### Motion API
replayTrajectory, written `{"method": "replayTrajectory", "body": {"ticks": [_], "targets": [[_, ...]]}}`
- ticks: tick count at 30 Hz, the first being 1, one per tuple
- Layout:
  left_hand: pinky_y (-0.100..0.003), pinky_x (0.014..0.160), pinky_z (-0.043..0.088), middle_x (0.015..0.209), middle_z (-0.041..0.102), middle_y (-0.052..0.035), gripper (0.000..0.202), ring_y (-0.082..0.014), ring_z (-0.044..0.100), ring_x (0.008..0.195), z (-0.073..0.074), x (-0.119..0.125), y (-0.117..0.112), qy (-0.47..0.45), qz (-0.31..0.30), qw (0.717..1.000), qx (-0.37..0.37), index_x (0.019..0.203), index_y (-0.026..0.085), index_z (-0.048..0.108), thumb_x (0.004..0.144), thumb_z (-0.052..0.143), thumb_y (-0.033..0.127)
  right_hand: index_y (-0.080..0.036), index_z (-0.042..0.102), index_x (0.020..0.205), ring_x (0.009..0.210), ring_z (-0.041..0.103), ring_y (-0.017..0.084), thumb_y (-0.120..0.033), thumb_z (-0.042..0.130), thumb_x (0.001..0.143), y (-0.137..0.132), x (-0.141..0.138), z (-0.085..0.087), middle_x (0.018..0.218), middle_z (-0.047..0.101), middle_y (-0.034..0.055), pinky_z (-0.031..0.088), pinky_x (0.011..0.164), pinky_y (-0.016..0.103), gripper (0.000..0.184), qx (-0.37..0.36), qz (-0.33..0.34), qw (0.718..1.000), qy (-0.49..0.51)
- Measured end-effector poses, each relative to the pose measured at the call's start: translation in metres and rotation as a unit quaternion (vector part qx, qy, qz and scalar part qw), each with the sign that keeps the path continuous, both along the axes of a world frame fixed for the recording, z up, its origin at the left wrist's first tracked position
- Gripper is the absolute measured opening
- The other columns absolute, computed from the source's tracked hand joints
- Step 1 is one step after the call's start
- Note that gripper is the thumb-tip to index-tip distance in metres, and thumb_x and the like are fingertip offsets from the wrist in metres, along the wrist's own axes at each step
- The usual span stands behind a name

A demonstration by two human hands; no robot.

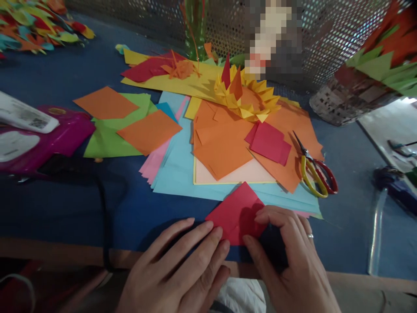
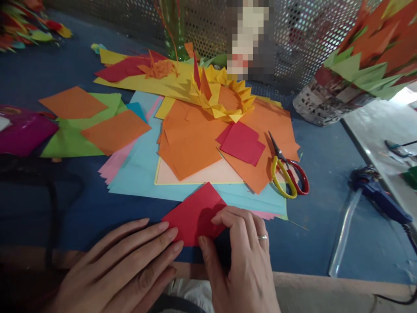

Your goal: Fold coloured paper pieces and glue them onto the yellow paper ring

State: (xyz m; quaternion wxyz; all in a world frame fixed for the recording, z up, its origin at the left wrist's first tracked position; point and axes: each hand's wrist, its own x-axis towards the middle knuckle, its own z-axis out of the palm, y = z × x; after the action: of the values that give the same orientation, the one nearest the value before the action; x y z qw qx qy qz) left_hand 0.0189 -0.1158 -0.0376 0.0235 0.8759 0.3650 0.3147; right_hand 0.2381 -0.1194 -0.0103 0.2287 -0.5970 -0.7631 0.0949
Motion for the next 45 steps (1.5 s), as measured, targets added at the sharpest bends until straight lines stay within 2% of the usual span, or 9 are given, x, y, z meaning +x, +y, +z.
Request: {"method": "replayTrajectory", "body": {"ticks": [11, 16, 21, 25, 28, 31, 35, 40, 45], "targets": [[-0.032, 0.114, 0.038, 0.117, 0.075, -0.0019, 0.022, -0.0157, 0.066, 0.115, 0.009, 0.002, 0.000, -0.041, 0.001, 0.999, -0.007, 0.112, 0.015, 0.073, 0.095, 0.059, 0.016, -0.025, 0.050, 0.128, 0.124, 0.048, 0.020, -0.024, 0.052, 0.097, -0.003, 0.015, -0.001, 0.136, 0.051, 0.0069, 0.041, 0.099, 0.034, 0.031, -0.009, -0.007, 1.000, 0.024], [-0.031, 0.111, 0.040, 0.113, 0.076, -0.0005, 0.020, -0.0145, 0.068, 0.110, 0.010, 0.002, 0.002, -0.063, 0.003, 0.998, -0.008, 0.108, 0.016, 0.075, 0.095, 0.059, 0.017, -0.029, 0.052, 0.127, 0.104, 0.060, 0.016, -0.027, 0.046, 0.100, 0.002, 0.027, 0.006, 0.118, 0.063, 0.0024, 0.047, 0.084, 0.028, 0.028, -0.035, -0.051, 0.996, 0.061], [-0.033, 0.108, 0.044, 0.112, 0.076, -0.0024, 0.019, -0.0157, 0.067, 0.110, 0.011, 0.005, 0.002, -0.091, 0.001, 0.996, 0.006, 0.108, 0.015, 0.074, 0.093, 0.061, 0.014, -0.029, 0.051, 0.131, 0.102, 0.060, 0.014, -0.019, 0.039, 0.101, 0.015, 0.027, 0.010, 0.110, 0.064, 0.0014, 0.046, 0.085, 0.026, 0.033, -0.030, 0.009, 0.997, 0.070], [-0.034, 0.107, 0.045, 0.111, 0.075, -0.0039, 0.020, -0.0163, 0.066, 0.110, 0.010, 0.005, 0.001, -0.103, -0.004, 0.995, 0.019, 0.109, 0.013, 0.073, 0.092, 0.062, 0.011, -0.030, 0.052, 0.133, 0.108, 0.057, 0.014, -0.012, 0.045, 0.097, 0.021, 0.025, 0.012, 0.116, 0.061, 0.0014, 0.046, 0.090, 0.026, 0.041, -0.034, 0.056, 0.994, 0.085], [-0.036, 0.106, 0.046, 0.112, 0.074, -0.0051, 0.021, -0.0178, 0.064, 0.112, 0.009, 0.005, 0.000, -0.111, -0.003, 0.994, 0.013, 0.110, 0.013, 0.072, 0.091, 0.063, 0.010, -0.028, 0.063, 0.119, 0.099, 0.058, 0.014, -0.010, 0.052, 0.094, 0.021, 0.024, 0.011, 0.107, 0.062, 0.0009, 0.048, 0.083, 0.025, 0.032, 0.009, 0.072, 0.994, 0.076], [-0.038, 0.105, 0.047, 0.115, 0.073, -0.0076, 0.027, -0.0204, 0.062, 0.116, 0.012, 0.009, -0.003, -0.123, 0.026, 0.992, 0.027, 0.115, 0.009, 0.070, 0.088, 0.066, 0.007, -0.022, 0.070, 0.107, 0.091, 0.057, 0.016, -0.008, 0.057, 0.092, 0.014, 0.021, 0.010, 0.095, 0.063, 0.0032, 0.047, 0.081, 0.029, 0.024, 0.137, 0.055, 0.989, 0.019], [-0.037, 0.092, 0.052, 0.115, 0.073, -0.0079, 0.032, -0.0219, 0.065, 0.106, 0.018, 0.023, -0.007, -0.114, 0.098, 0.986, 0.076, 0.118, 0.011, 0.069, 0.086, 0.072, 0.013, -0.020, 0.073, 0.108, 0.084, 0.054, 0.020, -0.010, 0.066, 0.089, 0.000, 0.010, 0.008, 0.082, 0.063, 0.0047, 0.042, 0.079, 0.037, 0.022, 0.284, 0.014, 0.956, -0.078], [-0.036, 0.077, 0.054, 0.110, 0.074, -0.0103, 0.029, -0.0204, 0.068, 0.087, 0.016, 0.038, -0.006, -0.062, 0.068, 0.992, 0.085, 0.119, 0.010, 0.069, 0.092, 0.058, 0.008, -0.020, 0.074, 0.103, 0.080, 0.052, 0.021, -0.015, 0.065, 0.091, -0.015, 0.000, 0.004, 0.073, 0.063, 0.0039, 0.037, 0.078, 0.039, 0.016, 0.278, 0.022, 0.954, -0.111], [-0.035, 0.081, 0.056, 0.101, 0.075, -0.0091, 0.026, -0.0202, 0.068, 0.091, 0.016, 0.038, 0.002, -0.101, 0.029, 0.991, 0.088, 0.105, 0.009, 0.073, 0.090, 0.054, -0.001, -0.023, 0.071, 0.112, 0.086, 0.052, 0.022, -0.011, 0.064, 0.087, -0.016, 0.015, -0.002, 0.086, 0.063, 0.0058, 0.039, 0.080, 0.039, 0.029, 0.238, 0.043, 0.966, -0.092]]}}
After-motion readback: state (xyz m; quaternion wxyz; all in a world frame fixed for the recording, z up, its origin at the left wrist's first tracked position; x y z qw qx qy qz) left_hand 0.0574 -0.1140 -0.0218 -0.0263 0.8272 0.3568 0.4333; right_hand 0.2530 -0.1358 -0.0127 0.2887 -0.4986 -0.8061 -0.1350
